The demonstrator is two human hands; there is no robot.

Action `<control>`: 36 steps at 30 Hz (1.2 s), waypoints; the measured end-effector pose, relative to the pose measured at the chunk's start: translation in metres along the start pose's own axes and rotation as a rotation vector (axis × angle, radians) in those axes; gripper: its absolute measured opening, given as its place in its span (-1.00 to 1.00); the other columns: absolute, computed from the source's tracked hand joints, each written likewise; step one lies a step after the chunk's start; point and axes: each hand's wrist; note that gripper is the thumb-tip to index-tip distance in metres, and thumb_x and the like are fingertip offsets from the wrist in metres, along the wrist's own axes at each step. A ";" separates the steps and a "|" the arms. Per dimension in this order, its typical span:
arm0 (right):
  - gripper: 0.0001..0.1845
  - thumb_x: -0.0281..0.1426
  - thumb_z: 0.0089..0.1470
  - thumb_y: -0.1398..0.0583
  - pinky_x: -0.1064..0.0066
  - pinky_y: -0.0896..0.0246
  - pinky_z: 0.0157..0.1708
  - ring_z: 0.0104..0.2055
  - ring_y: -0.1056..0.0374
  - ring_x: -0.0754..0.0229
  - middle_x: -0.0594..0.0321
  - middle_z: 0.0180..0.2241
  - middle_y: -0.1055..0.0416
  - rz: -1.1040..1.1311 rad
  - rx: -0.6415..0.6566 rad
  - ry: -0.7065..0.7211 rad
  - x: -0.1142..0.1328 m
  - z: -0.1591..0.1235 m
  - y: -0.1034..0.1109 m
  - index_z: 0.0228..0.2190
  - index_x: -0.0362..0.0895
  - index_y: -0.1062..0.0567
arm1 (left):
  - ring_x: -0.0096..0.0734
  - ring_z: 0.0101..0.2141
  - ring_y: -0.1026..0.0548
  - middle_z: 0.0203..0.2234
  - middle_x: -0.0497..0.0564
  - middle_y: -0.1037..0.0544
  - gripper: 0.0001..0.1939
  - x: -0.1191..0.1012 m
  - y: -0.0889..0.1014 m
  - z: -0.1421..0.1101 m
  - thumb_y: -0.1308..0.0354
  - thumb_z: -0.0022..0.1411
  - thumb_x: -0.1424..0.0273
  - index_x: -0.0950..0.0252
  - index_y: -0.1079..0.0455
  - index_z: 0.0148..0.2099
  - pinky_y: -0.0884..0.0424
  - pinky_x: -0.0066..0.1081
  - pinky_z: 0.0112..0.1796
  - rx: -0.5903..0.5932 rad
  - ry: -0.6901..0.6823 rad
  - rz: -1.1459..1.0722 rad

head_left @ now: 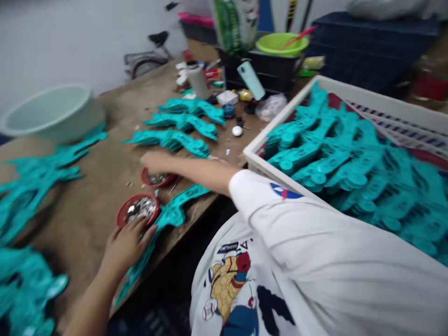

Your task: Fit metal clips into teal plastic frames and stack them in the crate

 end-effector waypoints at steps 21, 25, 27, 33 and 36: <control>-0.35 -0.63 0.42 -0.18 0.10 -0.60 0.42 0.31 -0.75 -0.17 -0.14 0.26 -0.84 -0.444 -0.071 -0.124 -0.017 -0.015 0.001 0.32 -0.31 -0.88 | 0.32 0.49 -0.76 0.41 0.42 -0.83 -0.31 -0.003 -0.015 0.006 0.00 0.75 0.08 0.36 -0.84 0.38 -0.62 0.20 0.57 -0.276 0.152 -0.448; -0.37 -0.63 0.45 -0.16 0.10 -0.52 0.53 0.40 -0.70 -0.16 -0.22 0.34 -0.77 -0.486 -0.031 -0.068 -0.025 -0.014 0.001 0.32 -0.34 -0.88 | 0.22 0.41 -0.82 0.35 0.35 -0.87 -0.41 0.000 -0.023 0.007 -0.03 0.73 0.22 0.31 -0.87 0.33 -0.69 0.07 0.52 -0.381 0.190 -0.502; -0.33 -0.59 0.47 -0.13 0.04 -0.48 0.59 0.45 -0.66 -0.18 -0.23 0.39 -0.73 -0.495 -0.001 -0.047 -0.029 -0.017 0.003 0.38 -0.30 -0.85 | 0.20 0.38 -0.84 0.34 0.33 -0.88 -0.43 0.000 -0.025 0.008 -0.05 0.72 0.24 0.31 -0.89 0.31 -0.70 0.04 0.50 -0.437 0.213 -0.525; -0.36 -0.54 0.41 -0.17 -0.07 -0.56 0.53 0.39 -0.68 -0.25 -0.25 0.31 -0.79 -0.538 -0.027 -0.089 -0.041 -0.023 0.000 0.31 -0.27 -0.86 | 0.11 0.28 -0.86 0.23 0.27 -0.90 -0.51 -0.001 -0.027 0.009 -0.10 0.69 0.29 0.28 -0.88 0.21 -0.73 -0.04 0.40 -0.503 0.226 -0.532; -0.38 -0.53 0.37 -0.18 -0.07 -0.62 0.46 0.30 -0.74 -0.26 -0.20 0.22 -0.85 -0.505 -0.068 -0.094 -0.048 -0.020 -0.004 0.25 -0.25 -0.88 | 0.10 0.16 -0.87 0.13 0.28 -0.90 -0.55 0.000 -0.033 0.011 -0.10 0.66 0.32 0.28 -0.86 0.15 -0.76 -0.05 0.27 -0.497 0.198 -0.472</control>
Point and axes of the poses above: each hand's wrist, its own z-axis towards the middle knuckle, its own y-axis out of the back of the hand, x = y × z
